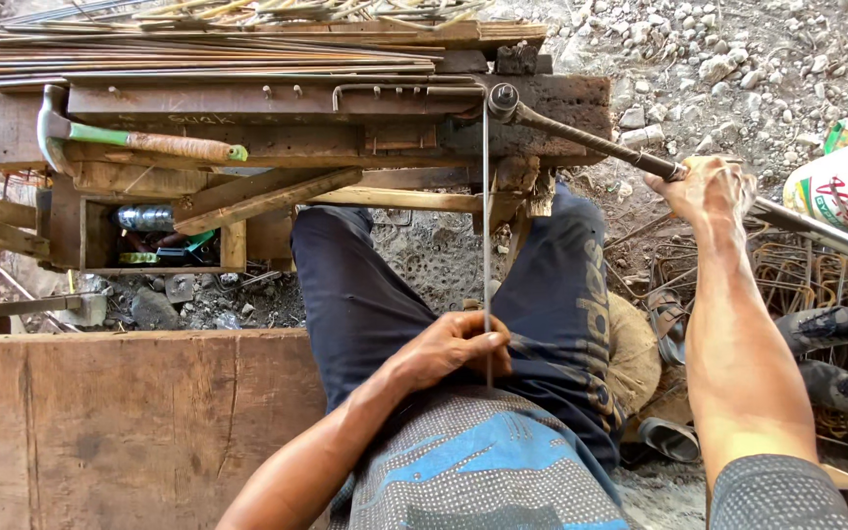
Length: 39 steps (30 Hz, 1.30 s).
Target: The person uses a manual crank-operated bending machine to bend thin metal rods into rectangular shapes. The person inserts rods into the machine, turns the crank to bend them, and removes the finished pieces.
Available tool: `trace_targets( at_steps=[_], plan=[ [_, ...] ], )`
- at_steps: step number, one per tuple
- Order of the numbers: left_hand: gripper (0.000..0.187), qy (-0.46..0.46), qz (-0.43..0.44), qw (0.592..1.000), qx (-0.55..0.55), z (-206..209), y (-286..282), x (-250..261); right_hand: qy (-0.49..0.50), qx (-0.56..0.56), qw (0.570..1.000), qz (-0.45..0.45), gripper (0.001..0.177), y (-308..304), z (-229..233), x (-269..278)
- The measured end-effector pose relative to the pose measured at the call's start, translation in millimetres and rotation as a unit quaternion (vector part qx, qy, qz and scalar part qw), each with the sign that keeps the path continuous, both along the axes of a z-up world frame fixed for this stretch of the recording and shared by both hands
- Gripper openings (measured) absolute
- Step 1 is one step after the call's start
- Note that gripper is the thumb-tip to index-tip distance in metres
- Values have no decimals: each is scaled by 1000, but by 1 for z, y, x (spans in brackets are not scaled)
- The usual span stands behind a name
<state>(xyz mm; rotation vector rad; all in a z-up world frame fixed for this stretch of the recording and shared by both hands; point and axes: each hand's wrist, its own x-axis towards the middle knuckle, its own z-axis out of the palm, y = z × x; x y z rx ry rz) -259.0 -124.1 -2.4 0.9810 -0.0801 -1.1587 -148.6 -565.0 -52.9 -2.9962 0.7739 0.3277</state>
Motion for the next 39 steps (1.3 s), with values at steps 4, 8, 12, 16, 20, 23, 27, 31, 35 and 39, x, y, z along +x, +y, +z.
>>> trace_targets(
  at_steps=[4, 8, 12, 16, 20, 23, 27, 31, 35, 39],
  plan=[
    [27, -122, -21, 989, 85, 4, 7, 9, -13, 14, 1000, 5, 67, -2, -3, 2],
    [13, -36, 61, 997, 3, 2, -2, 9, -27, 9, 1000, -7, 64, -3, -2, 6],
    [23, 45, 105, 968, -222, 76, -7, 21, -25, 68, 997, -28, 69, 4, 7, 3],
    [16, 76, 193, 907, -366, 156, -50, 59, 10, 15, 1000, -17, 73, 4, 6, 10],
    [13, 227, 263, 828, -440, 173, -77, 100, 35, -32, 999, -2, 72, 2, 5, 13],
    [12, 274, 254, 816, -442, 172, -71, 98, 18, -13, 1000, -5, 69, 3, 10, 16],
    [8, 282, 275, 810, -434, 187, -70, 91, -1, 16, 999, 33, 88, -2, 6, 18],
    [5, 206, 320, 792, -477, 220, -77, 137, 6, 67, 998, 21, 60, 6, 20, 18],
    [13, -11, 240, 808, -538, 247, -66, 126, 71, 94, 993, -28, 92, 9, 29, 19],
    [18, -269, 207, 885, -318, 230, -73, 81, 1, 238, 971, 20, 62, 62, 111, 9]
  ],
)
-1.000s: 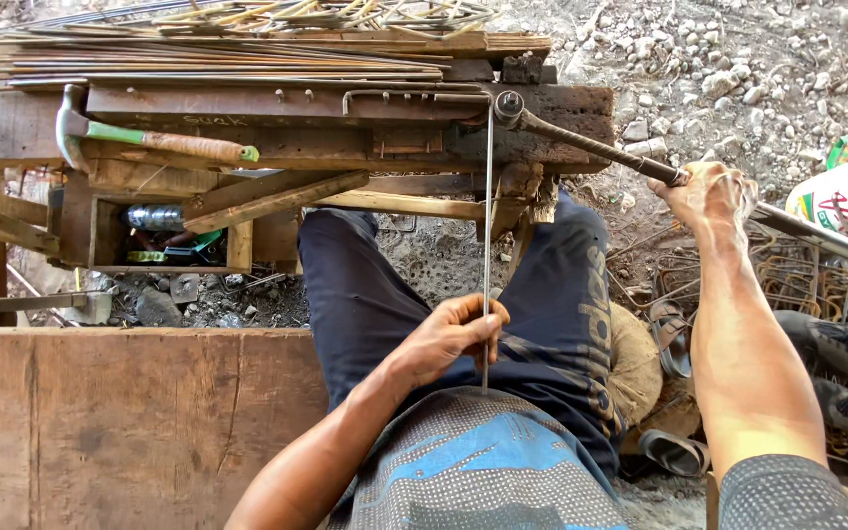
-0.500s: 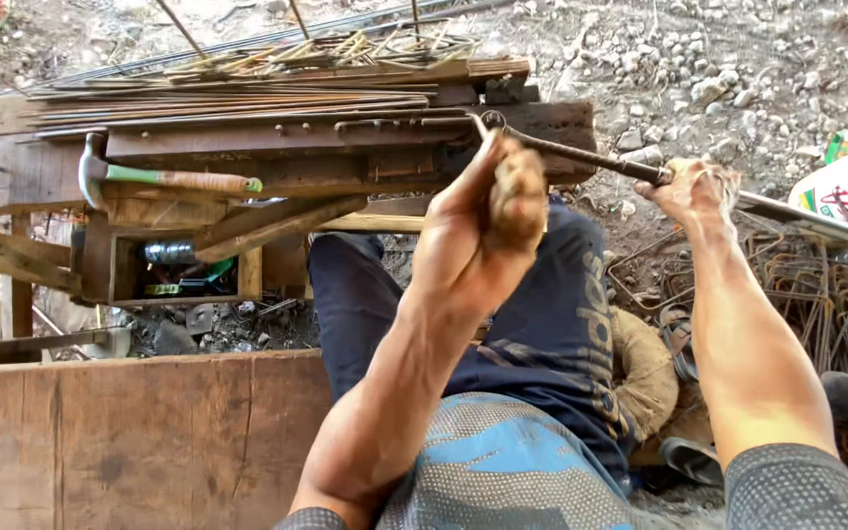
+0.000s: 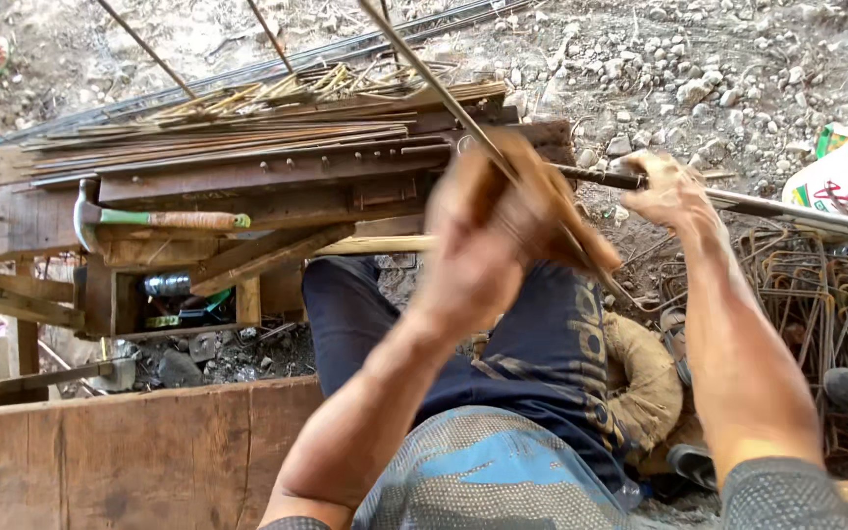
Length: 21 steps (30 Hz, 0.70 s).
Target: The person uses a manual crank-operated bending machine to bend thin metal rods into rectangular shapes. The person inserts rods into the machine, turns the crank to bend them, and removes the finished pieces.
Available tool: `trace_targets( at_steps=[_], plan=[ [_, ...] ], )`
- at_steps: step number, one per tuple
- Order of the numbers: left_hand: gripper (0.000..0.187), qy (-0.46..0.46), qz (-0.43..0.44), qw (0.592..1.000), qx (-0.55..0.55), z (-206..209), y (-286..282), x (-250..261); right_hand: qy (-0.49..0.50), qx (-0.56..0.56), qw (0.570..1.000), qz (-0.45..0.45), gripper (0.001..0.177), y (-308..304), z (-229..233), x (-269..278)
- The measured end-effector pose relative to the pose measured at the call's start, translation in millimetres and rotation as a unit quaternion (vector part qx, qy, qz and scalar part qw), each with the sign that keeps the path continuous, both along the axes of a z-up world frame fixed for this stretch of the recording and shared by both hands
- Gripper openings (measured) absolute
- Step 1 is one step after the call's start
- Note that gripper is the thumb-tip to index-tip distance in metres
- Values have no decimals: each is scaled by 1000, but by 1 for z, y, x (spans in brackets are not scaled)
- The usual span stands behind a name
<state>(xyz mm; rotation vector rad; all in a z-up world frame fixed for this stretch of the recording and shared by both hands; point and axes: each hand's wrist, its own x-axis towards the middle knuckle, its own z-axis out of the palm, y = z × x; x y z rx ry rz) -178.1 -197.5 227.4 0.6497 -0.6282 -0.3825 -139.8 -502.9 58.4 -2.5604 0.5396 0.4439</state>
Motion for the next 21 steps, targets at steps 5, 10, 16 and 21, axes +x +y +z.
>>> trace_targets(
  at_steps=[5, 10, 16, 21],
  plan=[
    [14, 43, 118, 973, 193, -149, -49, -22, -184, 262, 946, 57, 46, 122, 104, -28],
    [6, -37, 207, 876, 433, -247, -44, -13, -286, 353, 890, 47, 30, 192, 66, -31],
    [61, 114, -31, 929, 350, -263, 81, 36, -383, 259, 882, 93, 6, 157, 60, -26],
    [37, 322, 118, 907, 244, -241, 148, 43, -149, 210, 956, 142, 22, 96, 70, -16]
  ],
)
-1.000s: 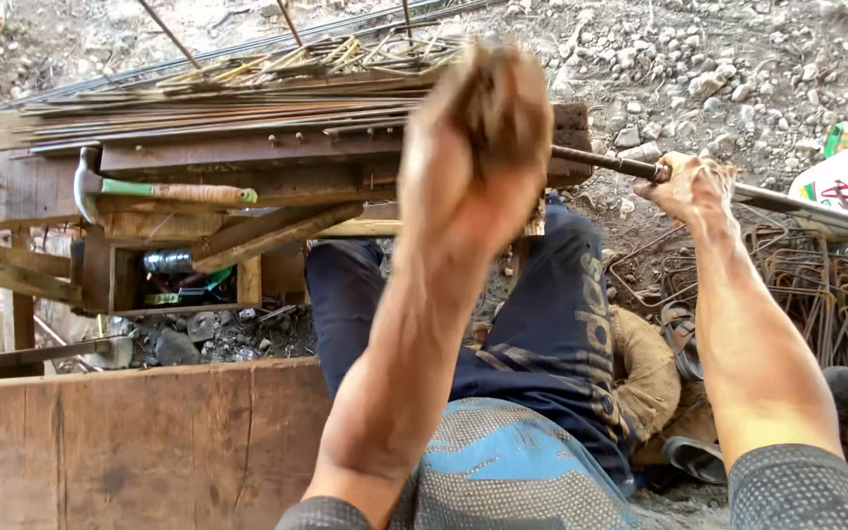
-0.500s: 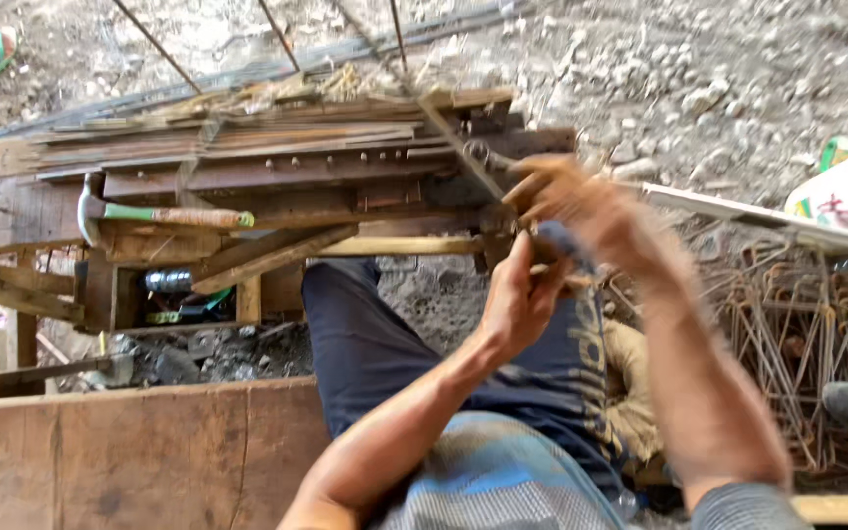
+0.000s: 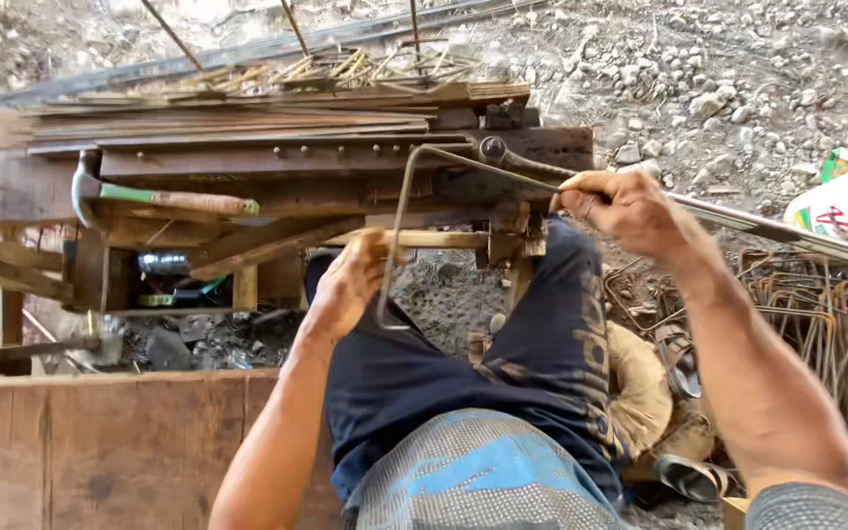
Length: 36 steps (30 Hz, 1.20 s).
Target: The person uses a manual crank-operated bending machine to bend thin metal rods into rectangular shapes. The person inserts rods into the machine, turns the crank to bend them, and removes the finished pieces.
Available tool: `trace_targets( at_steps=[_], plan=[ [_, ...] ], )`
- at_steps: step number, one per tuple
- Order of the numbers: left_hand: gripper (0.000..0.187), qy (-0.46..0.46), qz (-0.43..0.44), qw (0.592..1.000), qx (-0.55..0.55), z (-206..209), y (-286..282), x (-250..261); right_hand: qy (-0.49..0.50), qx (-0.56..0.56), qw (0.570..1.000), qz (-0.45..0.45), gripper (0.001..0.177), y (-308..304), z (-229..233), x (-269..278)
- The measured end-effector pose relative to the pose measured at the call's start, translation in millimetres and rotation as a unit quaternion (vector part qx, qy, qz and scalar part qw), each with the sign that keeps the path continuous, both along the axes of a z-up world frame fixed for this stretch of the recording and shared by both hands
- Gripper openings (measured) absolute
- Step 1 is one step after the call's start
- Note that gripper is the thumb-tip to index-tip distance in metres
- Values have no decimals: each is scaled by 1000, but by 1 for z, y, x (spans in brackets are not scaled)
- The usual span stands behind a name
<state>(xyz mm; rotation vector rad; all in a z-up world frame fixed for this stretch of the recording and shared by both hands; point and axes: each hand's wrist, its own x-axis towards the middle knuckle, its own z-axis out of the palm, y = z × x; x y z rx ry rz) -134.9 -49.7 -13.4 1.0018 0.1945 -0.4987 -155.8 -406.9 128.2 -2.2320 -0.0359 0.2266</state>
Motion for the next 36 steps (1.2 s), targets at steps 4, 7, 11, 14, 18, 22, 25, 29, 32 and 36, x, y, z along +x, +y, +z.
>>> trace_targets(
  at_steps=[4, 7, 11, 14, 18, 22, 25, 29, 32, 36],
  plan=[
    [57, -137, -58, 989, 9, 36, -35, -7, 15, -31, 998, 47, 19, -16, -14, 25],
    [51, -269, -42, 935, 226, 11, -54, 0, 69, -109, 990, 50, 23, -30, -44, 43],
    [48, -262, -35, 922, 282, 9, -74, 6, 109, -142, 984, 21, 28, -36, -71, 50],
    [47, -270, -27, 910, 312, 12, -79, 12, 100, -135, 986, 18, 32, -43, -84, 60],
    [48, -266, -12, 894, 360, 57, -84, -1, 14, -125, 991, 54, 23, -54, -109, 81],
    [47, -258, 16, 898, 356, 19, -78, 18, -49, -137, 987, 67, 21, -44, -104, 102],
    [47, -251, 9, 898, 362, 21, -75, 27, -80, -164, 982, 44, 13, -48, -118, 121],
    [47, -228, -3, 900, 371, 44, -81, 26, -45, -134, 989, 43, 14, -43, -110, 129],
    [48, -225, -9, 902, 368, 27, -82, 30, -21, -133, 989, 56, 14, -25, -79, 122],
    [50, -234, -15, 894, 383, 9, -80, 34, -20, -107, 993, 54, 15, -40, -110, 127]
  ],
)
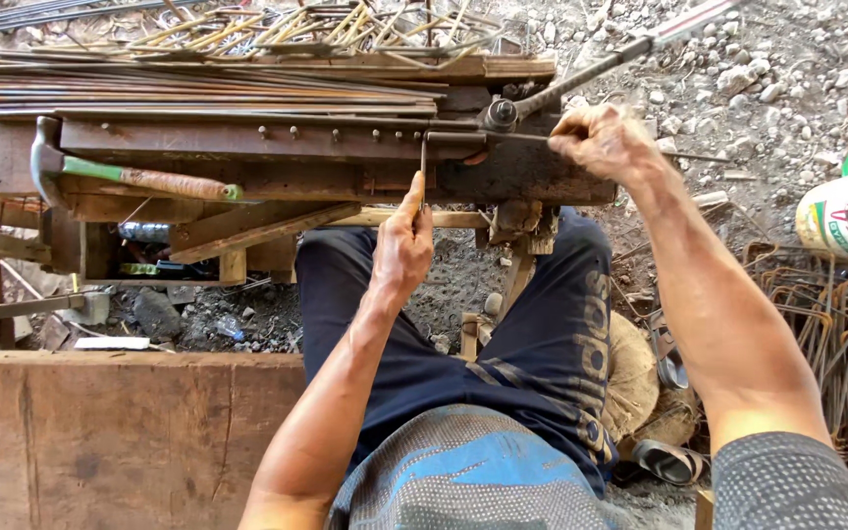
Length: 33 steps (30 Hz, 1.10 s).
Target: The person uses a manual crank-operated bending machine to bend thin metal rods into rectangular shapes. The person inserts rods into the machine, turns the crank to bend them, and removes the finished pieces.
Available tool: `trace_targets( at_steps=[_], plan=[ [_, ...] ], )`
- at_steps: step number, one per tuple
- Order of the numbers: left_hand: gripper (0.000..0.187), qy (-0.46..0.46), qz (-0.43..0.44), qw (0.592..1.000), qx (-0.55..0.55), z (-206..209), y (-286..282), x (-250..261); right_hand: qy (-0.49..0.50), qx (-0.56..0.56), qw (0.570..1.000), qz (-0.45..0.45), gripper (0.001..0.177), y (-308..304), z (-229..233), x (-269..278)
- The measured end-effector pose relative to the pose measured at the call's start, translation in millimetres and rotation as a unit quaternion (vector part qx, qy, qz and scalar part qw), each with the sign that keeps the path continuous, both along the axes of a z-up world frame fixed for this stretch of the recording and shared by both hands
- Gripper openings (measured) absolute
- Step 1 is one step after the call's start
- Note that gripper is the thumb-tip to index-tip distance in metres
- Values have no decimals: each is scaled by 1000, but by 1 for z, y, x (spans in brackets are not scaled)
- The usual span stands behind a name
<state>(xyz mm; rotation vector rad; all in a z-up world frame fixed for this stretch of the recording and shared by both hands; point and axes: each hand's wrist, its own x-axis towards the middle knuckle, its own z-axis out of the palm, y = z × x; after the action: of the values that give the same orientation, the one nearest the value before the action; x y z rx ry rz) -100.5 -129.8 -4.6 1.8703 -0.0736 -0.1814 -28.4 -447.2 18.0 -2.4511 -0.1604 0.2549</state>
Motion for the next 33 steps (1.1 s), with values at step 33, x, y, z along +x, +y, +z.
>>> trace_targets(
  at_steps=[33],
  plan=[
    [56, 115, -23, 990, -74, -6, 9, -3, 44, -560, 825, 59, 36, -160, -92, 149]
  ],
)
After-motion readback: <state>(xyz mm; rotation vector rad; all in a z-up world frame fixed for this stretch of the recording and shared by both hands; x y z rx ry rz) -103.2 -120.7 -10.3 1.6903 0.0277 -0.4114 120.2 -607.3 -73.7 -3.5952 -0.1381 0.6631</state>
